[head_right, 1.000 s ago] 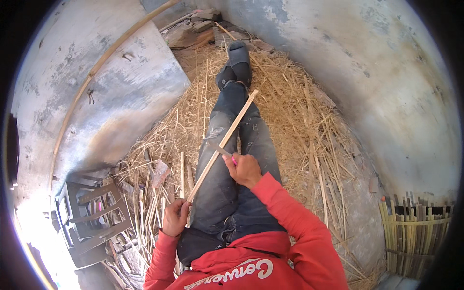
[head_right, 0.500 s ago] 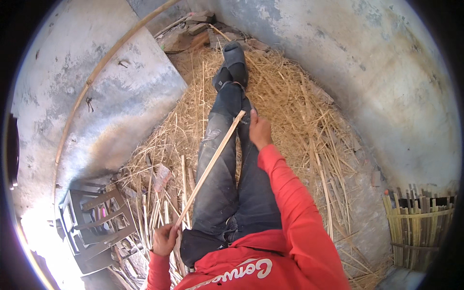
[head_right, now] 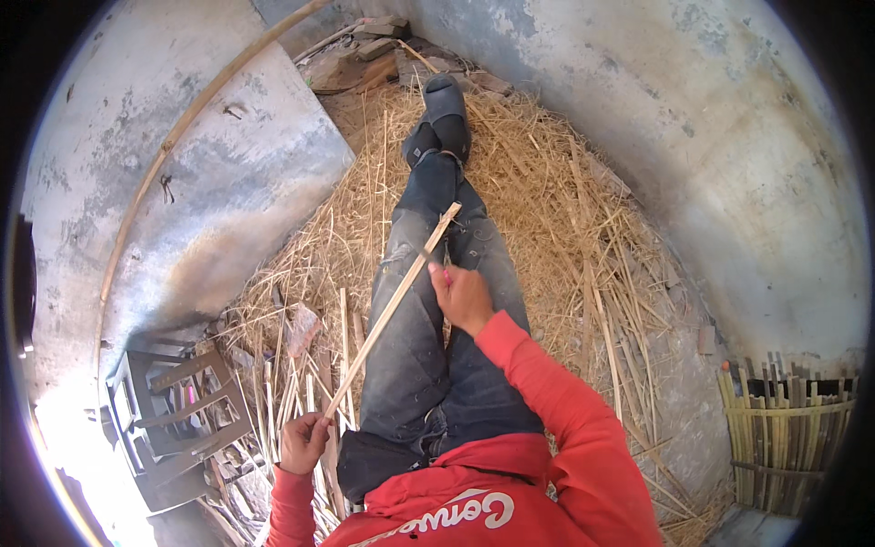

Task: The person shaves a thin piece of wood with a knife, tapering one end and removing material, then continues the task while sitting on the floor.

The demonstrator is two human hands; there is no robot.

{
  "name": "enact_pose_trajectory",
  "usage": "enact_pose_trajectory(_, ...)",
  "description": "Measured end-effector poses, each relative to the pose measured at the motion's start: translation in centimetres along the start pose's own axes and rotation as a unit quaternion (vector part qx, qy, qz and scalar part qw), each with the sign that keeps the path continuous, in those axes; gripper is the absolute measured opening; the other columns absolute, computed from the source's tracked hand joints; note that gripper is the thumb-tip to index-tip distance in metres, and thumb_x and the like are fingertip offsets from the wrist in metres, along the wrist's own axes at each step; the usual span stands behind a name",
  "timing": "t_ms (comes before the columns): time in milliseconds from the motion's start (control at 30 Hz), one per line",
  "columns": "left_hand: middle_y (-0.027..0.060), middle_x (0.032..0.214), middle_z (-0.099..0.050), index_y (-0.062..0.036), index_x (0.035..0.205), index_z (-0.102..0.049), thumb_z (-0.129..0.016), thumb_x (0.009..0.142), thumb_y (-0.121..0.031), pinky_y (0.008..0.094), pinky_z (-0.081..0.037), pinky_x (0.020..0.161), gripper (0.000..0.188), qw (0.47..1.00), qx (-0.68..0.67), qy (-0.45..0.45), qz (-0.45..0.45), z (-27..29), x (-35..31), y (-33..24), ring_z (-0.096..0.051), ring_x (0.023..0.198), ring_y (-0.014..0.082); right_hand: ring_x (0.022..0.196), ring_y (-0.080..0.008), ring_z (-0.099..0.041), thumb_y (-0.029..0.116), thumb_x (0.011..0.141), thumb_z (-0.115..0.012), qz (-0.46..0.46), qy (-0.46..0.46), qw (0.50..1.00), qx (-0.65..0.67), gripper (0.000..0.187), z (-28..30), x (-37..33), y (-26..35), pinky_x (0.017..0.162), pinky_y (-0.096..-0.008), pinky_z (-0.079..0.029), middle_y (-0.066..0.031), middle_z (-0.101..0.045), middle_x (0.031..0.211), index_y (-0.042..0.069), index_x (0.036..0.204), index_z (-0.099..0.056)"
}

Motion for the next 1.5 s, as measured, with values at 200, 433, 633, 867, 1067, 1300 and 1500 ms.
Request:
enact_pose_trajectory(200, -0.0013, 0.065, -0.059, -0.0013, 0.096, -0.076, -0.062, 0.107, -0.025, 0.0253, -0.041, 0.055, 0.030, 0.999, -0.020, -0.001, 0.047, 0.1, -1.1, 1.6, -0.053, 0.057, 0.0055, 0.062, -0.0455, -0.061, 0.046, 0.109, -0.050, -0.060, -0.039, 0.997, -0.003, 0.060, 0.8, 3.7, -4.1, 0.058, -0.0526, -0.042, -0.0259, -0.059, 0.065, -0.001, 0.073, -0.061)
enact_pose_trajectory(433, -0.0064, 0.062, -0.030, -0.0032, 0.106, -0.061, -0.047, 0.114, -0.029, 0.0259, -0.019, 0.043, 0.031, 0.900, -0.340, 0.223, 0.158, -4.8, 0.4, 1.7, -0.023, 0.046, 0.0059, 0.055, -0.0359, -0.054, 0.047, 0.109, -0.049, -0.020, -0.011, 0.991, 0.132, 0.060, 2.3, 2.1, -1.0, 0.056, -0.0477, -0.038, -0.0208, -0.053, 0.061, 0.000, 0.073, -0.059)
enact_pose_trajectory(633, -0.0046, 0.063, -0.033, -0.0072, 0.104, -0.056, -0.050, 0.113, -0.029, 0.0258, -0.019, 0.042, 0.024, 0.828, -0.413, 0.297, 0.236, -6.6, 2.8, 0.7, -0.026, 0.045, 0.0067, 0.060, -0.0485, -0.061, 0.060, 0.103, -0.052, 0.020, 0.126, 0.992, -0.019, 0.073, 0.5, -1.3, 3.6, 0.057, -0.0558, -0.046, -0.0258, -0.058, 0.059, 0.000, 0.061, -0.061)
enact_pose_trajectory(867, -0.0053, 0.066, -0.037, -0.0086, 0.108, -0.055, -0.050, 0.113, -0.029, 0.0248, -0.022, 0.041, 0.022, 0.750, -0.497, 0.359, 0.248, -10.1, 6.2, -0.8, -0.029, 0.046, 0.0056, 0.057, -0.0492, -0.058, 0.052, 0.105, -0.056, 0.059, 0.100, 0.993, -0.036, 0.071, -0.7, -2.4, 5.1, 0.054, -0.0554, -0.043, -0.0278, -0.055, 0.057, 0.000, 0.057, -0.058)
enact_pose_trajectory(1067, -0.0051, 0.068, -0.037, -0.0091, 0.109, -0.055, -0.051, 0.113, -0.033, 0.0237, -0.021, 0.042, 0.025, 0.770, -0.479, 0.326, 0.267, -8.9, 4.4, -0.4, -0.027, 0.047, 0.0052, 0.057, -0.0494, -0.059, 0.052, 0.106, -0.054, 0.044, 0.052, 0.997, -0.032, 0.071, -0.8, -1.4, 3.6, 0.053, -0.0548, -0.043, -0.0280, -0.055, 0.058, 0.000, 0.058, -0.057)
enact_pose_trajectory(1300, -0.0041, 0.068, -0.036, -0.0073, 0.106, -0.056, -0.053, 0.112, -0.033, 0.0236, -0.020, 0.043, 0.027, 0.817, -0.429, 0.286, 0.257, -5.2, 0.2, 1.7, -0.027, 0.049, 0.0054, 0.061, -0.0495, -0.064, 0.056, 0.106, -0.051, 0.026, 0.055, 0.996, -0.058, 0.071, -1.2, -1.3, 3.1, 0.057, -0.0575, -0.050, -0.0274, -0.062, 0.062, 0.001, 0.064, -0.063)
enact_pose_trajectory(1500, -0.0040, 0.068, -0.034, -0.0055, 0.106, -0.056, -0.052, 0.113, -0.031, 0.0238, -0.020, 0.044, 0.027, 0.823, -0.414, 0.278, 0.273, -1.3, -4.0, 4.3, -0.025, 0.049, 0.0057, 0.062, -0.0494, -0.064, 0.056, 0.106, -0.051, 0.005, 0.025, 0.999, -0.038, 0.070, -1.5, -1.2, 2.2, 0.056, -0.0567, -0.049, -0.0275, -0.061, 0.062, 0.001, 0.064, -0.063)
Point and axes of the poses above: each hand's wrist, its own x-axis towards the middle knuckle, its own z-axis out of the back of the hand, y = z × x, the point moved 9 cm from there along x, towards the middle knuckle
